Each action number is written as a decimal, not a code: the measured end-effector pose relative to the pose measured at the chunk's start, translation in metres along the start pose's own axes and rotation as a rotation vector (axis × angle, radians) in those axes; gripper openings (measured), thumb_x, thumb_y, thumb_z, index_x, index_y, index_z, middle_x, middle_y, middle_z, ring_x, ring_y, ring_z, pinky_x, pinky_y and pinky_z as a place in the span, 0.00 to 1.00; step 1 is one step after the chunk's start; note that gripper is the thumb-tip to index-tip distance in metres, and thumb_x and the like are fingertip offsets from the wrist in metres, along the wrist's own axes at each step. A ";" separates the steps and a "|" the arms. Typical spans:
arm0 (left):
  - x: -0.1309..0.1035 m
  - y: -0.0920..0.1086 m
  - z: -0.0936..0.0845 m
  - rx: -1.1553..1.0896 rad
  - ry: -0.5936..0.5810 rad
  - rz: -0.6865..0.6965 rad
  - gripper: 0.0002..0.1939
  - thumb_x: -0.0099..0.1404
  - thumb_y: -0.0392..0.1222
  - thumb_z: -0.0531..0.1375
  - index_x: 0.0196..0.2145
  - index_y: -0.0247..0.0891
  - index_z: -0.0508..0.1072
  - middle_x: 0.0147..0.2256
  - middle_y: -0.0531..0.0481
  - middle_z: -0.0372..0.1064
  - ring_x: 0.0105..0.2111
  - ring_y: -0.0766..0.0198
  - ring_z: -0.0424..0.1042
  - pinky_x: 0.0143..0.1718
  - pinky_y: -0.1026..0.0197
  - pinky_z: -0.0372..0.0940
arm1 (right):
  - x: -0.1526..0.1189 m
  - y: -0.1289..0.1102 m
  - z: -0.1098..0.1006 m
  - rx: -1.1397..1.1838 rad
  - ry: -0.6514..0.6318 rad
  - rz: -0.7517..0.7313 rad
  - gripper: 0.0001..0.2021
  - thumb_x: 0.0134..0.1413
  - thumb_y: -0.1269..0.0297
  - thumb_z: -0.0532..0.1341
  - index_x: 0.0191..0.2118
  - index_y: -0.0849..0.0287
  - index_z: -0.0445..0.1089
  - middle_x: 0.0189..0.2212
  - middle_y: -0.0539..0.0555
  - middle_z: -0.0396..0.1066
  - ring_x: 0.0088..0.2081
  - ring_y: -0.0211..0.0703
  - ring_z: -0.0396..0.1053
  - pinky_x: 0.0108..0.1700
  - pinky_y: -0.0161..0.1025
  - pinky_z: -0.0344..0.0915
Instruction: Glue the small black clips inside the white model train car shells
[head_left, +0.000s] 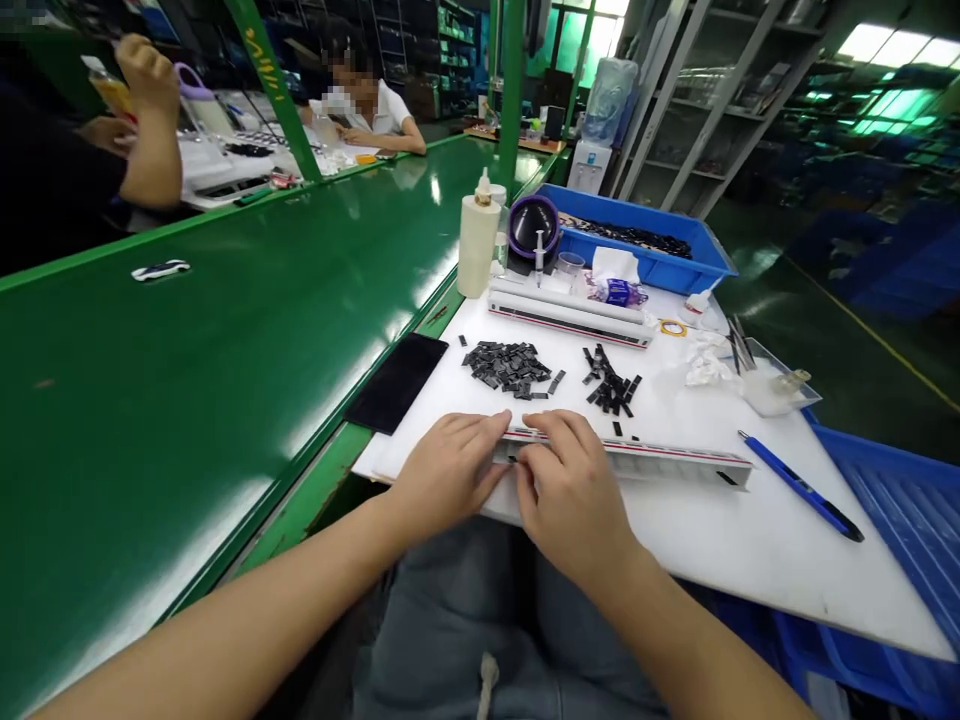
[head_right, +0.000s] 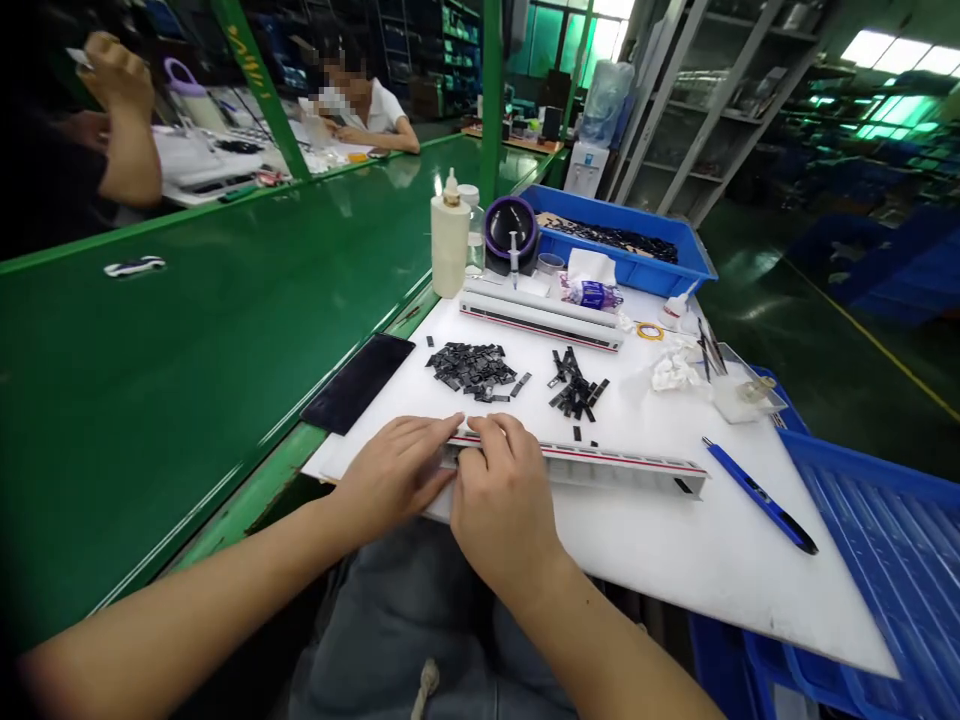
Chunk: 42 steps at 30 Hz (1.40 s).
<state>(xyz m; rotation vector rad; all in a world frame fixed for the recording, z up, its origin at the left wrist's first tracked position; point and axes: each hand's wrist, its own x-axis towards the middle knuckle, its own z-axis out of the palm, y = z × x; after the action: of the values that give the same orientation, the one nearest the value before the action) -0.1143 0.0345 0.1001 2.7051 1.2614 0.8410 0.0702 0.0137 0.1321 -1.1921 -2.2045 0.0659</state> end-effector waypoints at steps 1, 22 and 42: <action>-0.002 0.000 0.002 -0.007 0.014 0.008 0.28 0.68 0.38 0.56 0.63 0.32 0.55 0.50 0.38 0.73 0.50 0.51 0.71 0.52 0.45 0.66 | 0.001 -0.001 0.007 -0.032 -0.013 -0.001 0.09 0.54 0.75 0.58 0.36 0.58 0.74 0.51 0.62 0.71 0.55 0.60 0.62 0.54 0.59 0.65; -0.001 0.015 -0.004 0.322 -0.004 0.045 0.08 0.69 0.40 0.56 0.36 0.36 0.73 0.56 0.34 0.69 0.51 0.49 0.72 0.54 0.42 0.64 | -0.011 0.159 -0.093 0.118 0.474 0.690 0.29 0.49 0.53 0.66 0.56 0.57 0.66 0.53 0.62 0.69 0.51 0.55 0.71 0.49 0.53 0.71; 0.030 0.018 -0.017 0.260 -0.173 -0.146 0.15 0.67 0.51 0.59 0.32 0.38 0.77 0.44 0.42 0.77 0.42 0.48 0.76 0.46 0.43 0.67 | 0.074 0.129 -0.101 1.004 0.116 0.360 0.21 0.51 0.54 0.66 0.51 0.47 0.67 0.38 0.50 0.70 0.42 0.48 0.74 0.41 0.45 0.73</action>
<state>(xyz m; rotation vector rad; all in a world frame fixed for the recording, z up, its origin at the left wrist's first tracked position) -0.0943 0.0409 0.1325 2.7558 1.6017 0.4444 0.1912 0.1221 0.2083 -0.9175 -1.4624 1.0747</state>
